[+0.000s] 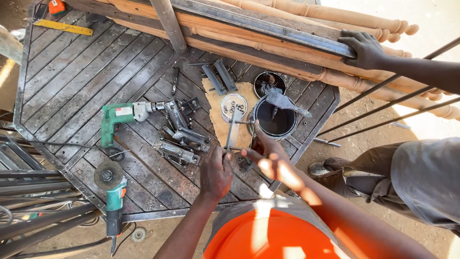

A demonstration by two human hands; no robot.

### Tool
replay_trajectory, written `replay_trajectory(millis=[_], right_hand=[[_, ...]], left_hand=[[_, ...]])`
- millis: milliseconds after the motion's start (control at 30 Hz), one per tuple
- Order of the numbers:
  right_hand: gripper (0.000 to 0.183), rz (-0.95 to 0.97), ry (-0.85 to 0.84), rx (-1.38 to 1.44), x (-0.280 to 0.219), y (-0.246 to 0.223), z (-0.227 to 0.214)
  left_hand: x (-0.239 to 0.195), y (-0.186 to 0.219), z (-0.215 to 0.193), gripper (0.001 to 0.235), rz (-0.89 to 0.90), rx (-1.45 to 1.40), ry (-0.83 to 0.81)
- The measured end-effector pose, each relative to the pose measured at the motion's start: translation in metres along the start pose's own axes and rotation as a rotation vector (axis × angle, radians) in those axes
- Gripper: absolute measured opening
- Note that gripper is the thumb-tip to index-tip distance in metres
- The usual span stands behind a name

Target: Applying paint or sealant to metal components with a brush and then assembling small metal parts on a workbench.

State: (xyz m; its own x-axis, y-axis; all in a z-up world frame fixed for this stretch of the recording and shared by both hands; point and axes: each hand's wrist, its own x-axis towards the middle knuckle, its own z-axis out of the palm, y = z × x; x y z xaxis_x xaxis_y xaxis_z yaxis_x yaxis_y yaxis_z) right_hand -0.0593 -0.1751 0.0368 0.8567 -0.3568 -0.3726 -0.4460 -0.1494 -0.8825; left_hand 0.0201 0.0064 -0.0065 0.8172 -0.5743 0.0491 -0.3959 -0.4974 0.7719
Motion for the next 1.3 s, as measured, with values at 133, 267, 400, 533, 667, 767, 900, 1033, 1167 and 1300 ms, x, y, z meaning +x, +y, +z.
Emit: replay_trajectory(millis=[133, 267, 400, 533, 667, 767, 900, 1033, 1167, 1300], right_hand=[[0.086, 0.019, -0.008, -0.257, -0.003, -0.009, 0.008], [0.080, 0.023, 0.041, -0.056, 0.006, 0.002, 0.012], [0.074, 0.056, 0.132, -0.046, 0.007, 0.012, 0.021], [0.062, 0.027, 0.291, 0.089, -0.004, 0.005, 0.037], [0.062, 0.018, 0.192, 0.104, -0.002, 0.004, 0.038], [0.061, -0.017, 0.155, -0.065, -0.007, -0.009, 0.029], [0.063, -0.006, 0.107, -0.215, -0.015, -0.032, 0.026], [0.074, 0.023, 0.055, -0.243, -0.016, -0.046, 0.024], [0.080, 0.050, 0.054, -0.355, -0.016, -0.039, 0.022], [0.089, 0.130, -0.025, -0.419, -0.009, -0.042, 0.019]], left_hand=[[-0.002, 0.002, 0.001, 0.011, 0.134, 0.256, 0.062], [-0.005, -0.013, 0.013, 0.007, 0.175, 0.365, 0.065], [0.005, -0.007, 0.005, 0.007, 0.020, 0.066, 0.065], [0.003, 0.003, 0.013, 0.009, 0.000, 0.072, 0.029], [0.001, 0.007, 0.011, 0.010, 0.024, 0.187, 0.033], [-0.001, 0.006, 0.014, 0.011, 0.014, 0.185, 0.038], [0.006, 0.005, 0.011, 0.010, -0.067, 0.056, 0.043], [0.006, 0.003, 0.019, 0.007, 0.000, 0.197, 0.066], [0.008, 0.002, 0.022, 0.011, -0.027, 0.085, 0.089], [0.007, -0.002, 0.027, 0.022, 0.052, 0.148, 0.158]])
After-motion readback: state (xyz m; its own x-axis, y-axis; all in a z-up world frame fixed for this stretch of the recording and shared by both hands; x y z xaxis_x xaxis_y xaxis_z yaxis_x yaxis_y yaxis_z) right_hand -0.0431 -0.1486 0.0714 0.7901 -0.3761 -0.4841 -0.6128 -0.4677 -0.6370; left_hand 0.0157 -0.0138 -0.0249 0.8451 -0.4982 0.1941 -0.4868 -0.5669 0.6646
